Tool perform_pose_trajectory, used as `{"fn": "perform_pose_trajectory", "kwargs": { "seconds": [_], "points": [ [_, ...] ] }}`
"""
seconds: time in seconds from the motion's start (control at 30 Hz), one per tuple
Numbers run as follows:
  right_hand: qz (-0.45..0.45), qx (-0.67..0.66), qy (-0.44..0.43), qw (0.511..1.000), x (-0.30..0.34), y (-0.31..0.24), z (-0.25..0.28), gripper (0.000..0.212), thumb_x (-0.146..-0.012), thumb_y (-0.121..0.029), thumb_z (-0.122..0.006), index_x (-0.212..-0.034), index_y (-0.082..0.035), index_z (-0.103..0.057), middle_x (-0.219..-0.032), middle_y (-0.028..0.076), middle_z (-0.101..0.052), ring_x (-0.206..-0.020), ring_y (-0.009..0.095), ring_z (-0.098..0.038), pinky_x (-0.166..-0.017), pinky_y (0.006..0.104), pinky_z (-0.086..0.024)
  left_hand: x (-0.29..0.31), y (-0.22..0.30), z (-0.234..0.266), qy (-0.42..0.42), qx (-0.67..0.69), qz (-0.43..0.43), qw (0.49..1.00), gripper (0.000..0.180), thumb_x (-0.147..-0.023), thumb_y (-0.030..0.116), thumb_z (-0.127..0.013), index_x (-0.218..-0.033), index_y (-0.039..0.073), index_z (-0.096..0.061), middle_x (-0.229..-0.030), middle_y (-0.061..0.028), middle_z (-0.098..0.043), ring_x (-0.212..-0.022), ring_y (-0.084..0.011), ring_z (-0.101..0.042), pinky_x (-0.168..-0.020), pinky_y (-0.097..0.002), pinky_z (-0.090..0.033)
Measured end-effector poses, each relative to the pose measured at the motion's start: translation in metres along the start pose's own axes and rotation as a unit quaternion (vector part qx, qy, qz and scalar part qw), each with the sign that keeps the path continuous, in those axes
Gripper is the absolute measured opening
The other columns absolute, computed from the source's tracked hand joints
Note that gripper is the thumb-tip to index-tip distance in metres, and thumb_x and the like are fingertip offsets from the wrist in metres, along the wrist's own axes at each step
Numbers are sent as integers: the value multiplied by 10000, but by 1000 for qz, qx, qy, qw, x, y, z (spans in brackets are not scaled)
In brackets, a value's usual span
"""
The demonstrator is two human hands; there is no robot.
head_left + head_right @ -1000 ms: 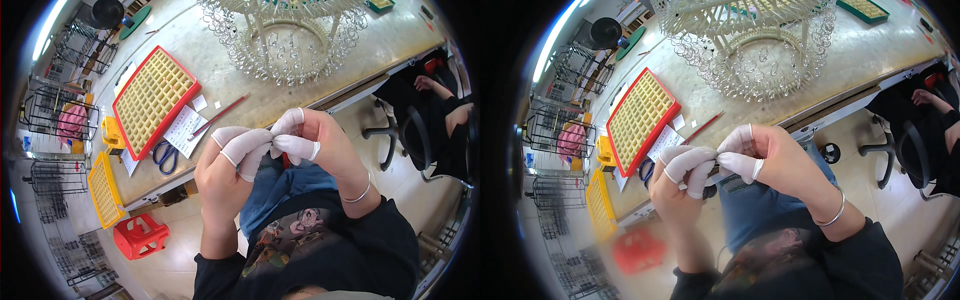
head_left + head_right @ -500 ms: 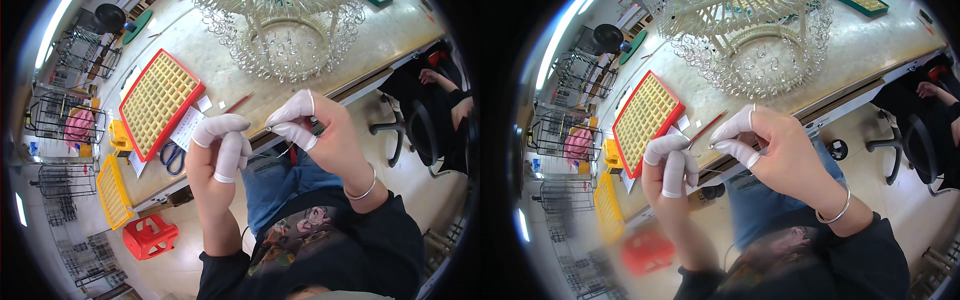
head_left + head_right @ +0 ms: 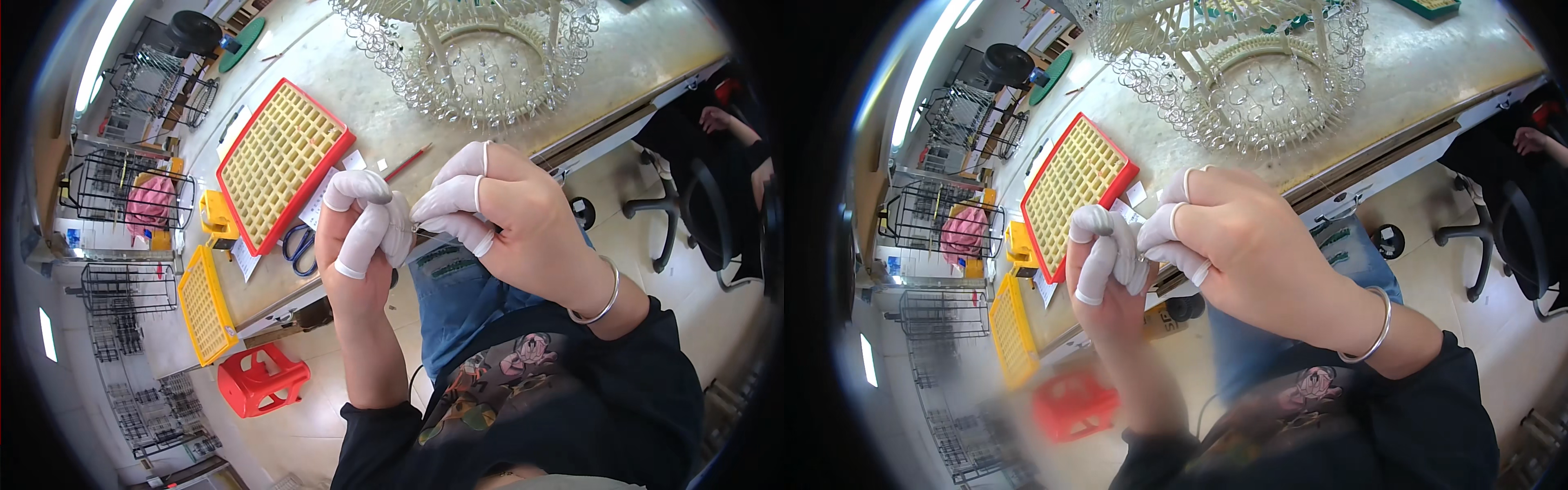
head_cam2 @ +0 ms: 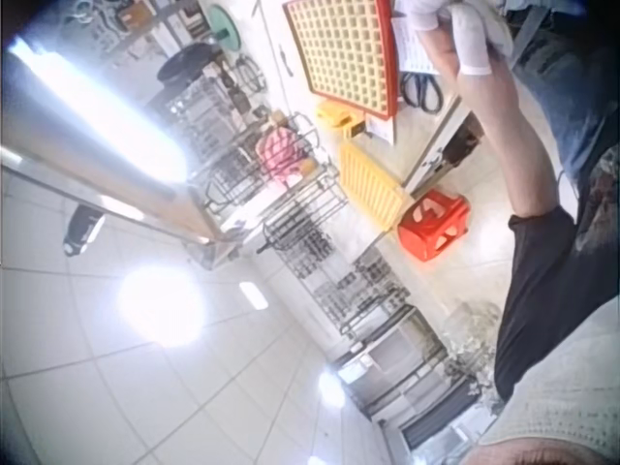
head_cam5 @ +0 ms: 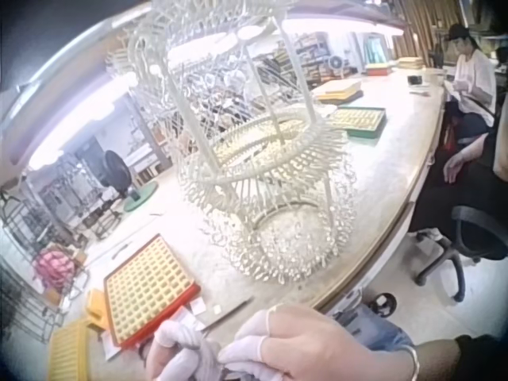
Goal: The person assembles a crystal chandelier by hand, wearing white gloves. They repeatedly pick up small crystal components from a tray, thread them onto wires, and attach them to the hanging metal frame. The process involves precise hand manipulation to secure each piece onto the structure.
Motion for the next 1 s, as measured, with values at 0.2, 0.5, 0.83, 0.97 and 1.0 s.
{"fn": "perform_pose_trajectory", "kwargs": {
  "seconds": [0.2, 0.5, 0.83, 0.97, 1.0],
  "points": [
    [12, 2, -3, 1000, -1, -2, 0, 106, -699, -54, -669, -797, -66, -629, -804, 53, -562, -760, 252, -556, -672, 354, -450, 0, 1, -1, -12, -53, 6, 998, 133, -870, 19, -392, -986, 53, -447, -683, -26, -447, -524, -71, -387, -417, -205, -327],
    [23, 16, -19, 999, -2, -6, 0, 106, -699, -63, -671, -792, -69, -620, -808, 50, -556, -751, 253, -551, -674, 358, -443, 3, 1, 3, -17, -20, 1, 1000, 143, -855, -36, -441, -991, -4, -472, -860, -60, -489, -537, -63, -392, -439, -212, -286],
    [28, 33, -26, 999, -2, -9, 1, 141, -669, -25, -699, -792, -65, -644, -793, 54, -572, -729, 231, -563, -632, 320, -456, 5, 2, 2, -57, -15, -5, 998, 122, -867, -19, -447, -984, 4, -468, -833, -52, -474, -546, -73, -383, -445, -217, -275],
    [24, 16, -39, 999, 0, -10, 0, 111, -689, -63, -669, -781, -64, -607, -831, 57, -567, -753, 267, -555, -664, 367, -446, 7, 4, 0, -59, -11, 16, 998, 111, -864, -9, -458, -973, 5, -469, -810, -51, -471, -559, -78, -389, -443, -218, -273],
    [24, 17, -42, 999, 0, -10, 0, 111, -688, -62, -669, -780, -64, -607, -833, 58, -569, -753, 269, -555, -664, 368, -447, 7, 5, 0, -58, -10, 21, 998, 107, -863, -5, -462, -970, 5, -470, -805, -52, -472, -563, -78, -392, -443, -218, -274]
  ]
}}
Point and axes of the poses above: each hand's wrist, its own x-axis away from the middle knuckle, its own z-axis out of the back of the hand, y = z × x, the point moved 3 cm from there along -x, towards the middle knuckle
